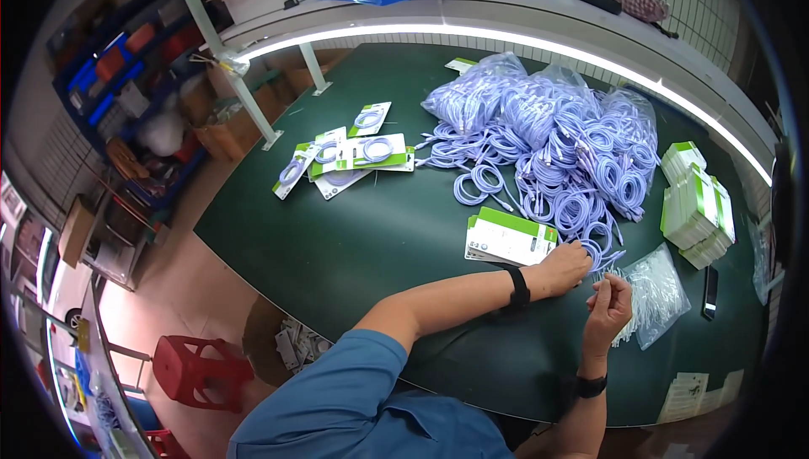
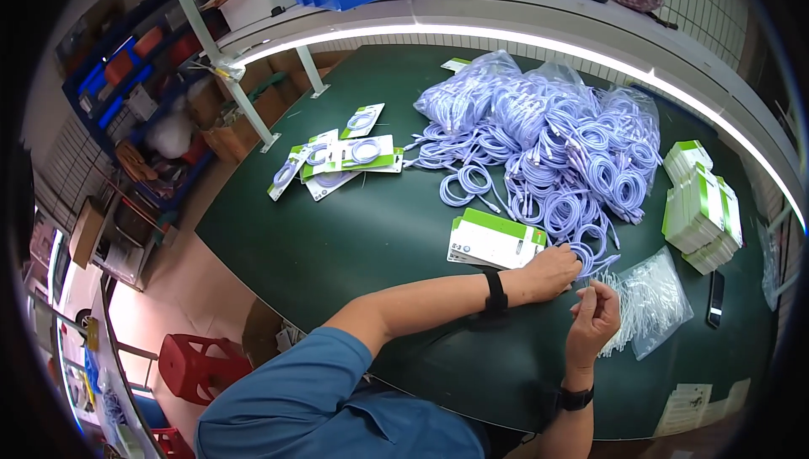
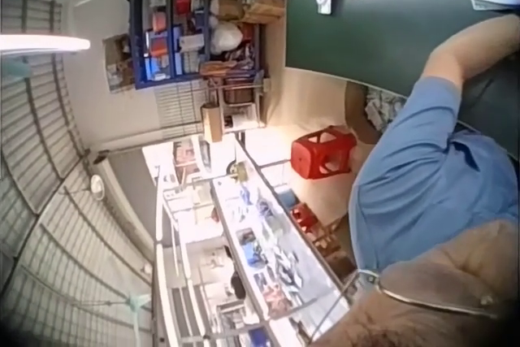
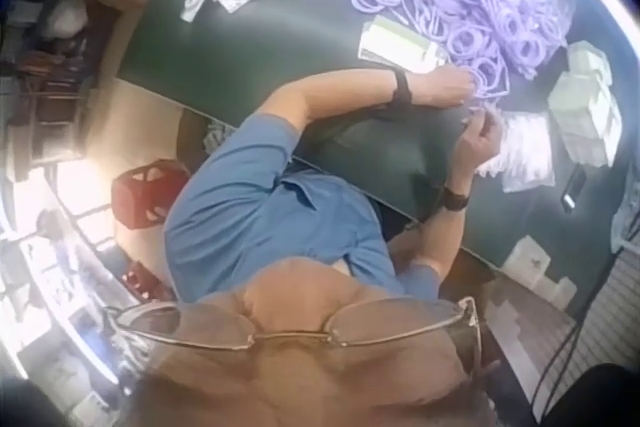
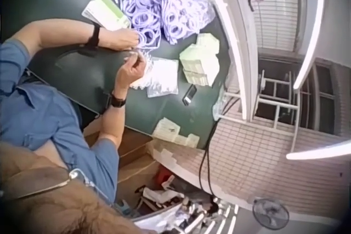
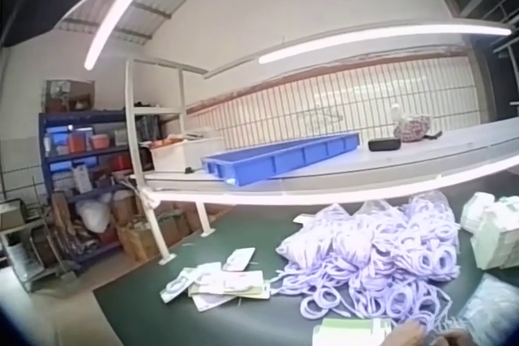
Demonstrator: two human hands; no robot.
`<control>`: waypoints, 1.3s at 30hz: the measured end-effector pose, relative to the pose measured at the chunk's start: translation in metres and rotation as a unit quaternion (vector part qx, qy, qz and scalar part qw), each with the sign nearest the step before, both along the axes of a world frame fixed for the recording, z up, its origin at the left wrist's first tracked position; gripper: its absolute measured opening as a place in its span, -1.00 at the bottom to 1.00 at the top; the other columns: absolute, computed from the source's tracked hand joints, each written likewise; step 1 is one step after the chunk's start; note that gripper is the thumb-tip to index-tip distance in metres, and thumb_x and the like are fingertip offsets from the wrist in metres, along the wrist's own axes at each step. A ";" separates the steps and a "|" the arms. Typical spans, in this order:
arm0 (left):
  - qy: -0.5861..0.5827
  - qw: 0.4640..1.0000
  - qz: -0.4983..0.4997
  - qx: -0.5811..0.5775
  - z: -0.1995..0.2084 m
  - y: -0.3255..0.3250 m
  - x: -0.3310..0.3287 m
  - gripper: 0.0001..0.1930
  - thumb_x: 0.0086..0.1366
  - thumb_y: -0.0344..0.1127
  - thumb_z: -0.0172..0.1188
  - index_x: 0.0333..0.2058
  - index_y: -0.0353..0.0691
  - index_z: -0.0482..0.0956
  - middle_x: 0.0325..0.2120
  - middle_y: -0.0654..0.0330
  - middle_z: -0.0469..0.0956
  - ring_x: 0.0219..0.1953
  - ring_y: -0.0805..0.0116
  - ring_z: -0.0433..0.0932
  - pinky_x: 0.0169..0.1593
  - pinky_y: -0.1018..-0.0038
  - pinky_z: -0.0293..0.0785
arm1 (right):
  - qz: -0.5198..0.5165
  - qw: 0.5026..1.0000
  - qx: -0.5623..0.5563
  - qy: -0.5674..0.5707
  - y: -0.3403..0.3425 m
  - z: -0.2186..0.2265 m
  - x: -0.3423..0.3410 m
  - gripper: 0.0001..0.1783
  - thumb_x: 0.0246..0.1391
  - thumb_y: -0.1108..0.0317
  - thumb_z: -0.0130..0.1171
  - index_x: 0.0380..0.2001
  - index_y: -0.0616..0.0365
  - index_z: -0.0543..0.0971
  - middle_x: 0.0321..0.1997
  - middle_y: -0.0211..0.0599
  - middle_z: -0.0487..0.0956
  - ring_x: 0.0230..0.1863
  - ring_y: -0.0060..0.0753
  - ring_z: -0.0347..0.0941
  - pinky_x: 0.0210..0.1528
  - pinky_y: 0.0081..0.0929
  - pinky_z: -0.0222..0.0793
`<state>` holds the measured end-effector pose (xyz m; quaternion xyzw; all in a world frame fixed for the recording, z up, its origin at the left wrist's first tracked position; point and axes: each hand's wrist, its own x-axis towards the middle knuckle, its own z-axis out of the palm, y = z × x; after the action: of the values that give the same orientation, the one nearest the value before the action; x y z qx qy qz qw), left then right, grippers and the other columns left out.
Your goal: The person picks up a USB cable and a cardboard backing, aligns the cable onto the backing, and secures it by threading a zip tie through the holes and tightening it by hand. After setting the assembly aside, they pick up another cable and card to repeat the process.
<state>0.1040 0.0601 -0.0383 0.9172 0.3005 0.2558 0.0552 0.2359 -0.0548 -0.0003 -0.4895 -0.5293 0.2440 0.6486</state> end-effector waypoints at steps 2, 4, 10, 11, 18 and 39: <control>-0.020 1.000 0.011 0.005 0.006 0.003 0.001 -0.75 0.10 -0.27 0.42 -0.34 -0.26 0.59 -0.29 0.05 0.58 -0.12 0.03 0.52 -0.04 0.18 0.49 | 0.004 1.000 0.005 -0.014 -0.001 0.006 -0.002 -0.88 0.45 0.42 0.13 -0.05 0.19 0.59 -0.34 -0.46 0.59 -0.50 -0.79 0.38 -0.47 -0.76 0.29; -0.062 0.997 0.025 -0.041 0.024 -0.002 0.005 -0.83 0.17 -0.31 0.34 -0.37 -0.27 0.60 -0.33 0.02 0.59 -0.16 -0.03 0.54 -0.06 0.13 0.50 | -0.014 0.999 0.007 -0.045 -0.009 0.006 0.001 -0.87 0.45 0.42 0.13 -0.05 0.20 0.58 -0.34 -0.45 0.59 -0.51 -0.78 0.38 -0.47 -0.75 0.29; -0.324 0.914 0.048 -0.240 0.078 -0.006 -0.042 -0.83 0.37 -0.32 0.22 -0.20 -0.28 0.69 -0.46 0.03 0.66 -0.45 0.18 0.62 -0.30 0.26 0.48 | 0.060 0.997 -0.047 0.010 -0.011 0.021 -0.017 -0.90 0.40 0.45 0.16 -0.11 0.22 0.61 -0.37 -0.40 0.63 -0.50 -0.72 0.44 -0.46 -0.71 0.36; -0.348 0.882 0.044 -0.315 0.084 -0.011 -0.053 -0.81 0.43 -0.31 0.21 -0.16 -0.30 0.71 -0.48 0.16 0.68 -0.46 0.47 0.59 -0.33 0.40 0.49 | 0.096 0.992 -0.074 0.021 -0.010 0.022 -0.016 -0.91 0.38 0.47 0.18 -0.14 0.23 0.63 -0.39 -0.38 0.65 -0.50 -0.70 0.47 -0.45 -0.70 0.39; -0.405 0.748 -0.044 -0.524 0.088 -0.057 -0.097 -0.65 0.59 -0.27 0.05 0.12 -0.45 0.56 -0.43 0.17 0.64 -0.39 0.52 0.58 -0.29 0.56 0.51 | 0.149 0.982 -0.116 0.014 -0.014 0.024 -0.023 -0.82 0.40 0.39 0.17 -0.28 0.24 0.66 -0.48 -0.40 0.62 -0.54 -0.70 0.46 -0.49 -0.69 0.36; -0.322 0.879 -0.058 -0.347 0.082 -0.090 -0.106 -0.76 0.55 -0.36 0.10 0.01 -0.36 0.65 -0.33 0.24 0.69 -0.36 0.56 0.60 -0.31 0.57 0.50 | 0.178 0.982 -0.053 -0.037 -0.017 0.016 -0.019 -0.81 0.26 0.45 0.31 -0.46 0.24 0.60 -0.57 -0.35 0.60 -0.57 -0.59 0.54 -0.51 -0.60 0.37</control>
<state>-0.0019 -0.0303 0.0439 0.7219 0.2821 0.4128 0.4784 0.2168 -0.0713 0.0156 -0.4301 -0.6179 0.3650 0.5477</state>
